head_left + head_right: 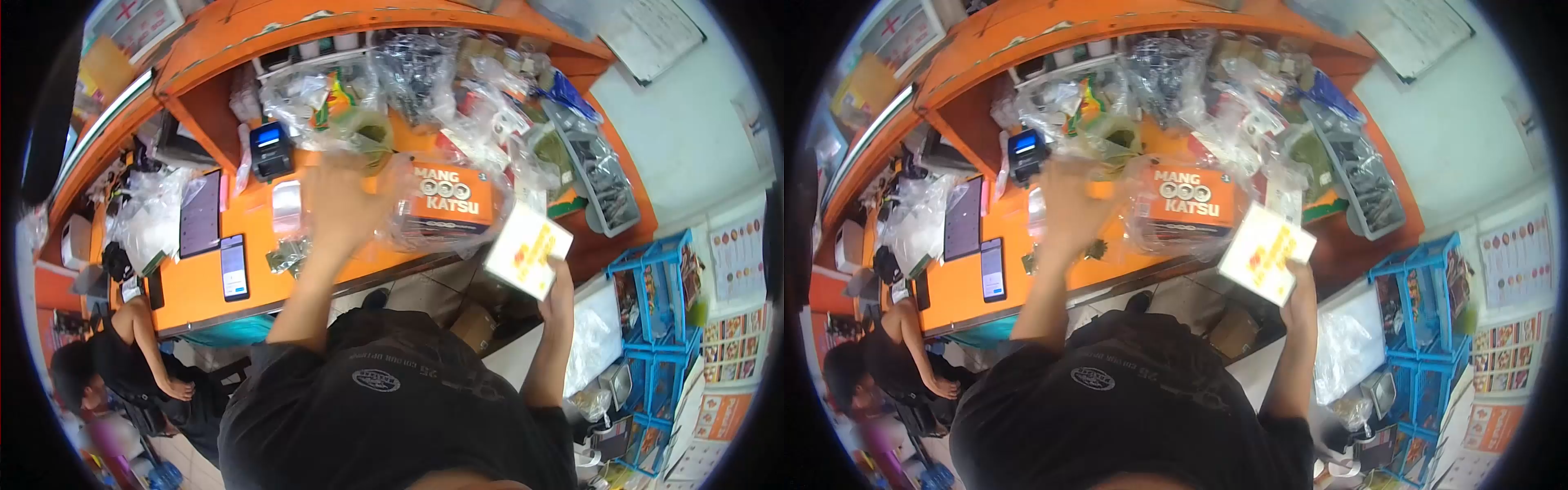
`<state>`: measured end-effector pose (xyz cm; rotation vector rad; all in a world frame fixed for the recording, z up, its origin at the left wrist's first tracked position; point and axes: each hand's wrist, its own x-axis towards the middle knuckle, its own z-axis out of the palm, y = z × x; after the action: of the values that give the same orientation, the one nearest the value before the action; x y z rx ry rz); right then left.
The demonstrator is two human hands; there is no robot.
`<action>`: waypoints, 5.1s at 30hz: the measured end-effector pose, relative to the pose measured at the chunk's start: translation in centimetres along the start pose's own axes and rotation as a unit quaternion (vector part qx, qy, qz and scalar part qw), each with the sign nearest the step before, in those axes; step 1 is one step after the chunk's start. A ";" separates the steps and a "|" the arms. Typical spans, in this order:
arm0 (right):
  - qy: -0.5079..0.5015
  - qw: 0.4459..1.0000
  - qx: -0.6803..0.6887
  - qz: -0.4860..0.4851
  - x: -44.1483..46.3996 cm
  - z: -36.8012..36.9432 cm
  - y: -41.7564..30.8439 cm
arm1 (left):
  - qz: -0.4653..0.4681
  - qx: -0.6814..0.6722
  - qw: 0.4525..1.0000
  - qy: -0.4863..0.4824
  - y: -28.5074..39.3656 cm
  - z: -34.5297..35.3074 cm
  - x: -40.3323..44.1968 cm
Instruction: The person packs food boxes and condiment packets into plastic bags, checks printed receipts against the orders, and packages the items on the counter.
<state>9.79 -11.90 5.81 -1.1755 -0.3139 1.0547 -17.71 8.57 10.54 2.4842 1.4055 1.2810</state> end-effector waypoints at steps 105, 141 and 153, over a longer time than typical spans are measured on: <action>0.286 0.649 -0.506 -0.490 -3.2 8.1 -9.3 | 0.038 -0.718 0.578 -0.385 9.4 0.9 2.9; 0.533 0.466 -0.706 -0.019 -2.9 -44.6 -15.5 | -0.080 -0.719 0.340 -0.601 40.8 22.0 -5.9; 0.465 0.346 -0.802 0.144 -2.1 -46.7 -19.2 | -0.130 -0.721 0.327 -0.596 42.0 23.9 -6.6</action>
<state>50.73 -41.43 4.03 -3.4961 -0.1038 -0.3361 25.99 -12.68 6.35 0.9134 -0.1014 -0.0337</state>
